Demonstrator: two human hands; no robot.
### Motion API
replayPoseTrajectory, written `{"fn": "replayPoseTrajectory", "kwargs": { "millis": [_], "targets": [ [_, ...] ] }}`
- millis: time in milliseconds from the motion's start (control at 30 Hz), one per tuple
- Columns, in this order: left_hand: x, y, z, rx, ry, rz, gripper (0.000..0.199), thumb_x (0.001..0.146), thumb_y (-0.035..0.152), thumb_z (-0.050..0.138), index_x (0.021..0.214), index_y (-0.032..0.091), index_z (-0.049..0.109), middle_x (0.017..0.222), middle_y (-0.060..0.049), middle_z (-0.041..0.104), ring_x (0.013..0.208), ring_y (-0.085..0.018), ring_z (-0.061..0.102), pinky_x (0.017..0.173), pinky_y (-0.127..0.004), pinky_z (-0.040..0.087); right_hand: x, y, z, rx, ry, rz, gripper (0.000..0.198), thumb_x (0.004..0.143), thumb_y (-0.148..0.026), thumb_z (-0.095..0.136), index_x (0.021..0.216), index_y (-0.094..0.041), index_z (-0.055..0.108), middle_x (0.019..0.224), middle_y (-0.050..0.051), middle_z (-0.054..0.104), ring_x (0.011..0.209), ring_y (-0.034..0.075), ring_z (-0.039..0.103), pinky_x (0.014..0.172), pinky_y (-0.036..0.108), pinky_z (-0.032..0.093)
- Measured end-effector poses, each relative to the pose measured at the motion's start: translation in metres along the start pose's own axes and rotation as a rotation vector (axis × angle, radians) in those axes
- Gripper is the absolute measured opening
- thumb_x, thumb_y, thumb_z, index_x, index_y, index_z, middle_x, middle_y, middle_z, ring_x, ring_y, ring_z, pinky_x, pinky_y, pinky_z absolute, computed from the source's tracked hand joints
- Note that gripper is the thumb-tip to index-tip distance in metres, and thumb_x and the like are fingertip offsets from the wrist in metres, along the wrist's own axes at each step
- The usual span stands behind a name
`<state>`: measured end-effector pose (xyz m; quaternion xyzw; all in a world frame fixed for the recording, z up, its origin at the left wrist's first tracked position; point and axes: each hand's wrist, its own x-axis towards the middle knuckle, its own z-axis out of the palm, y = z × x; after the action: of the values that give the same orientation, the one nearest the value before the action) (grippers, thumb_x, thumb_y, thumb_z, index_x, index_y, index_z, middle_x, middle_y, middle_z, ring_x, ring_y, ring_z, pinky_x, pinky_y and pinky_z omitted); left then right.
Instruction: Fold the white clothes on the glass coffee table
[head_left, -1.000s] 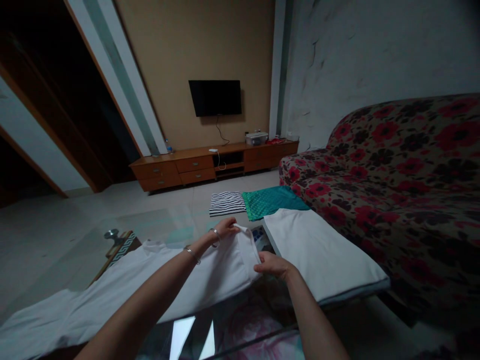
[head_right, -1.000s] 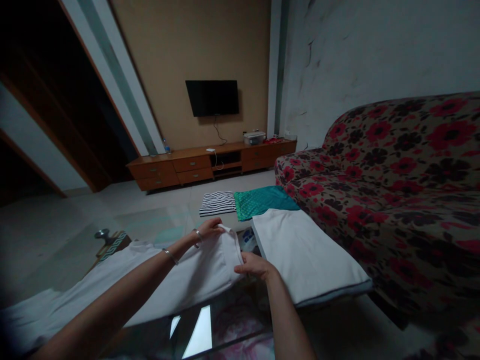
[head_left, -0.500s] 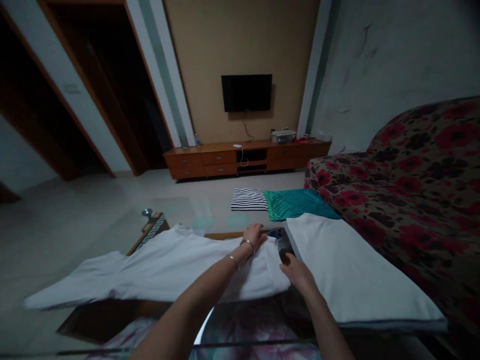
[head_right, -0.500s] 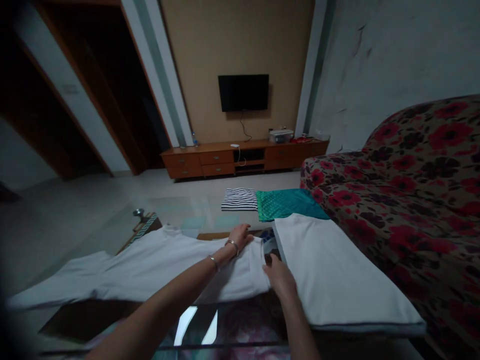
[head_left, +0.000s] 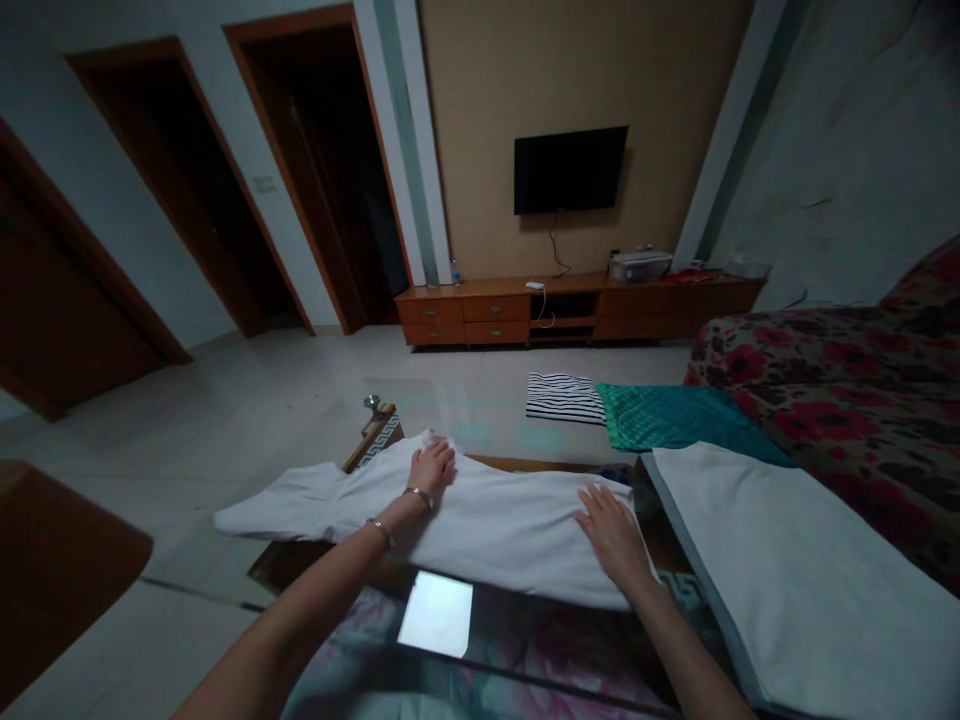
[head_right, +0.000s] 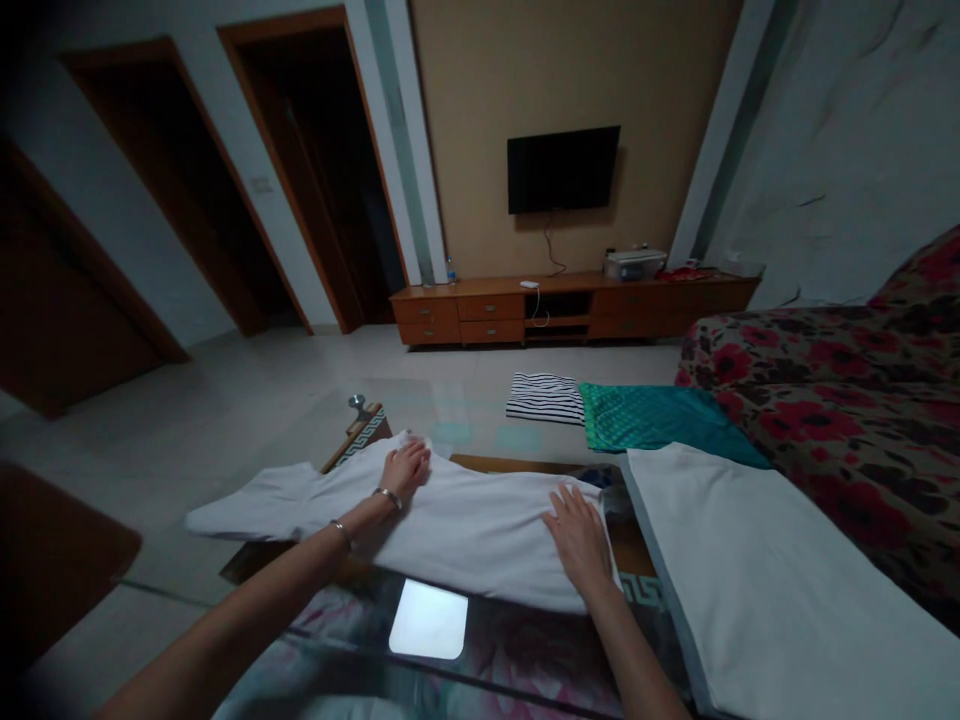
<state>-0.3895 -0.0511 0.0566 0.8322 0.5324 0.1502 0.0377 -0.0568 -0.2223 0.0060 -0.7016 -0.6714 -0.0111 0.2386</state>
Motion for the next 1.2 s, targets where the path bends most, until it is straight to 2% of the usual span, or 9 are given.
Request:
{"fn": "replayPoseTrajectory", "kwargs": {
  "millis": [167,400,533,733,900,967,1033,1133,1200],
  "targets": [
    [-0.011,-0.062,-0.001,0.082,-0.051,-0.075,0.053,0.092,0.043,0.041,0.139,0.02,0.04,0.152,-0.015,0.028,0.141,-0.03,0.023,0.109,-0.059,0.019,-0.012,0.021,0.018,-0.178,0.011,-0.026,0.05,0.095,-0.042,0.031,0.129,-0.015,0.054,0.141,0.012,0.047,0.135,0.029,0.035,0.104,0.046,0.032],
    [-0.026,-0.083,-0.018,0.061,-0.081,-0.042,0.059,0.093,0.039,0.038,0.147,0.017,0.027,0.154,-0.014,0.025,0.142,-0.022,0.023,0.112,-0.045,0.024,-0.035,0.038,0.016,-0.297,0.039,-0.082,0.057,0.093,-0.048,0.025,0.129,-0.014,0.053,0.14,0.014,0.048,0.132,0.031,0.04,0.098,0.047,0.04],
    [-0.072,-0.109,-0.038,0.062,-0.049,-0.066,0.052,0.094,0.033,0.033,0.144,0.017,0.034,0.153,-0.013,0.027,0.143,-0.024,0.019,0.113,-0.051,0.017,-0.035,0.027,0.009,-0.316,0.038,-0.075,0.054,0.091,-0.047,0.026,0.121,-0.017,0.059,0.131,0.017,0.055,0.126,0.033,0.047,0.094,0.048,0.043],
    [-0.134,-0.163,-0.042,0.18,-0.085,-0.128,0.054,0.093,0.046,0.036,0.141,0.023,0.04,0.153,-0.008,0.028,0.142,-0.026,0.022,0.112,-0.054,0.016,-0.046,0.006,0.011,-0.35,0.032,-0.065,0.056,0.09,-0.05,0.026,0.123,-0.016,0.056,0.132,0.016,0.054,0.127,0.032,0.045,0.096,0.048,0.042],
    [-0.138,-0.15,-0.049,0.202,-0.105,-0.216,0.049,0.092,0.039,0.041,0.137,0.02,0.046,0.151,-0.01,0.032,0.141,-0.029,0.024,0.111,-0.057,0.018,-0.042,0.009,-0.023,-0.353,-0.078,-0.014,0.048,0.088,-0.048,0.033,0.1,-0.016,0.066,0.106,0.019,0.066,0.107,0.033,0.059,0.09,0.046,0.045],
    [-0.129,-0.124,-0.051,0.185,-0.102,-0.24,0.046,0.089,0.032,0.045,0.132,0.018,0.05,0.151,-0.013,0.033,0.141,-0.031,0.023,0.109,-0.061,0.018,-0.01,-0.021,-0.034,-0.361,-0.127,0.007,0.039,0.087,-0.042,0.038,0.092,-0.017,0.068,0.097,0.019,0.067,0.1,0.033,0.06,0.088,0.046,0.044],
    [-0.119,-0.095,-0.049,0.121,-0.083,-0.177,0.046,0.087,0.03,0.047,0.131,0.018,0.052,0.151,-0.012,0.031,0.142,-0.03,0.021,0.11,-0.061,0.016,0.037,-0.076,-0.029,-0.319,-0.148,-0.01,0.034,0.087,-0.034,0.041,0.095,-0.014,0.068,0.102,0.019,0.066,0.102,0.032,0.058,0.091,0.045,0.041],
    [-0.11,-0.063,-0.038,-0.007,-0.12,-0.047,0.048,0.087,0.036,0.049,0.133,0.019,0.051,0.153,-0.011,0.029,0.142,-0.029,0.021,0.112,-0.059,0.018,0.114,-0.182,0.009,-0.037,-0.269,-0.163,0.035,0.087,-0.032,0.046,0.11,-0.013,0.064,0.112,0.015,0.065,0.108,0.028,0.055,0.096,0.039,0.039],
    [-0.11,-0.057,-0.027,-0.055,-0.161,-0.033,0.051,0.088,0.039,0.048,0.135,0.021,0.049,0.152,-0.011,0.029,0.142,-0.03,0.022,0.111,-0.06,0.019,0.155,-0.246,0.045,0.142,-0.315,-0.168,0.041,0.087,-0.037,0.051,0.118,-0.012,0.06,0.118,0.016,0.062,0.113,0.028,0.053,0.099,0.039,0.037]
  ]
}}
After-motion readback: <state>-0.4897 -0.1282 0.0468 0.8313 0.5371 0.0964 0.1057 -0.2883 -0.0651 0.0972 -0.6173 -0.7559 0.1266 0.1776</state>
